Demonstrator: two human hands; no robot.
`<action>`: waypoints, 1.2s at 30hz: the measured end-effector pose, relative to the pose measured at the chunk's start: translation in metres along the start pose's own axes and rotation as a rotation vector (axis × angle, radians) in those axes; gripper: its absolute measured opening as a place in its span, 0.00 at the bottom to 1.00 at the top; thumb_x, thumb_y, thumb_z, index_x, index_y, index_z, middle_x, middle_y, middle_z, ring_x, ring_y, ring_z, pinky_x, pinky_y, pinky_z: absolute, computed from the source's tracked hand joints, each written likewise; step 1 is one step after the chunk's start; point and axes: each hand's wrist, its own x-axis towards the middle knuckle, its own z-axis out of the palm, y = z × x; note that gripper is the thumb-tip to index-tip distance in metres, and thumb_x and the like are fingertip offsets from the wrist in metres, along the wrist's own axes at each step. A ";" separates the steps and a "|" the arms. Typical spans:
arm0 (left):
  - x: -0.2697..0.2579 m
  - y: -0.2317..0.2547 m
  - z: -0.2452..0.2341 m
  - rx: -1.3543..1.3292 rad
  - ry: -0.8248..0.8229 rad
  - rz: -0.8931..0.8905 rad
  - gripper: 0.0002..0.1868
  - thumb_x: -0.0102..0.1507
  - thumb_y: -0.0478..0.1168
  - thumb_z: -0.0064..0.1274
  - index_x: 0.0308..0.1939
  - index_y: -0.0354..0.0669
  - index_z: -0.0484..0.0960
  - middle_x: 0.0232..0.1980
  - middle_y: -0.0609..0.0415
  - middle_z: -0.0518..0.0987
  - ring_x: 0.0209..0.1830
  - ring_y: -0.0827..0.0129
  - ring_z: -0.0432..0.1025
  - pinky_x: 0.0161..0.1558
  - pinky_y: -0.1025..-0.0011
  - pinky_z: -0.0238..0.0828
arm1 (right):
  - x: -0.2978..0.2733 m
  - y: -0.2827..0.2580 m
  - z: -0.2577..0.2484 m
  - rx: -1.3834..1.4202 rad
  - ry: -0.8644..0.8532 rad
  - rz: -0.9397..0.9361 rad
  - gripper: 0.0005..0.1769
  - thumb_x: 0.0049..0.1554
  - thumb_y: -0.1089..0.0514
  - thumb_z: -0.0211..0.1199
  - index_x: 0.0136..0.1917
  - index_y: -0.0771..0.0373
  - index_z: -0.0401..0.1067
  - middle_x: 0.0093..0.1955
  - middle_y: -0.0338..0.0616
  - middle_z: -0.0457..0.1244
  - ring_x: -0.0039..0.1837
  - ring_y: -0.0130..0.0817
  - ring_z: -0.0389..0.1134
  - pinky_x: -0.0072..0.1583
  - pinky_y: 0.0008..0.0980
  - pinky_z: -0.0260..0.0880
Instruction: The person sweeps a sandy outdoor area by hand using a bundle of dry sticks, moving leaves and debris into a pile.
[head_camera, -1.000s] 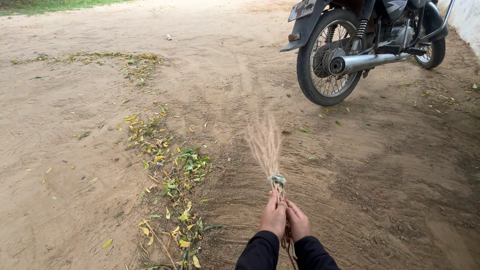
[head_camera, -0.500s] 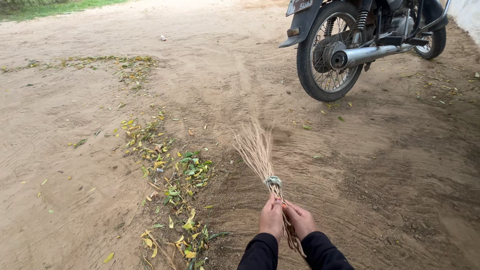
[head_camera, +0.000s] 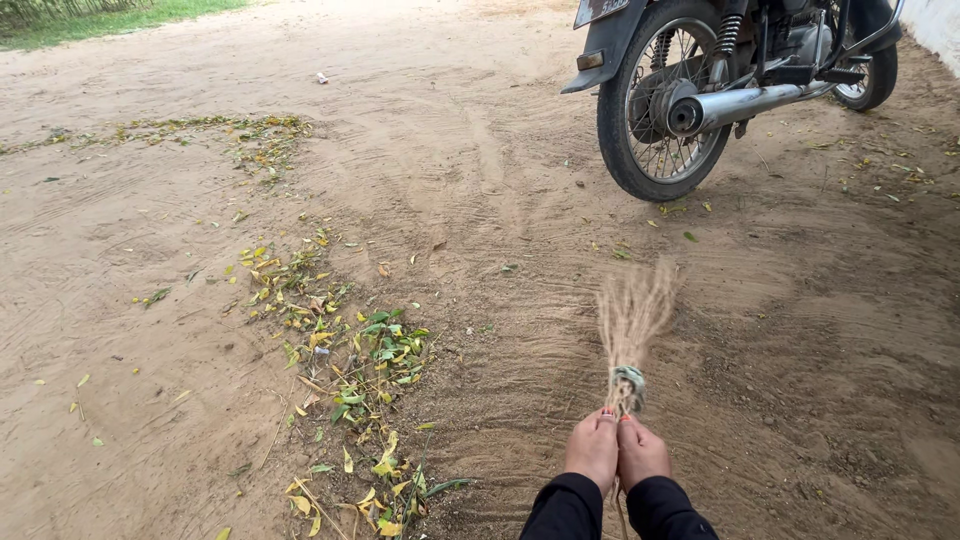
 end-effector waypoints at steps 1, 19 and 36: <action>0.001 -0.002 -0.003 0.000 0.014 -0.010 0.23 0.70 0.48 0.38 0.54 0.37 0.81 0.43 0.41 0.83 0.41 0.58 0.76 0.47 0.64 0.71 | 0.012 0.010 0.008 0.085 -0.086 -0.056 0.23 0.67 0.49 0.53 0.64 0.66 0.78 0.45 0.50 0.72 0.43 0.34 0.70 0.49 0.37 0.71; 0.040 -0.010 -0.007 -0.093 0.091 0.097 0.26 0.68 0.45 0.38 0.70 0.42 0.72 0.67 0.44 0.76 0.67 0.58 0.70 0.66 0.68 0.63 | 0.036 -0.014 0.035 0.382 -0.144 -0.197 0.26 0.65 0.51 0.56 0.69 0.70 0.72 0.60 0.45 0.72 0.57 0.26 0.71 0.57 0.25 0.70; 0.060 0.016 0.031 -0.062 0.215 0.088 0.34 0.67 0.42 0.44 0.77 0.40 0.54 0.78 0.35 0.55 0.78 0.49 0.54 0.73 0.59 0.54 | 0.076 -0.013 -0.001 0.383 -0.342 -0.187 0.20 0.62 0.60 0.56 0.65 0.71 0.73 0.62 0.39 0.70 0.55 0.27 0.72 0.56 0.28 0.73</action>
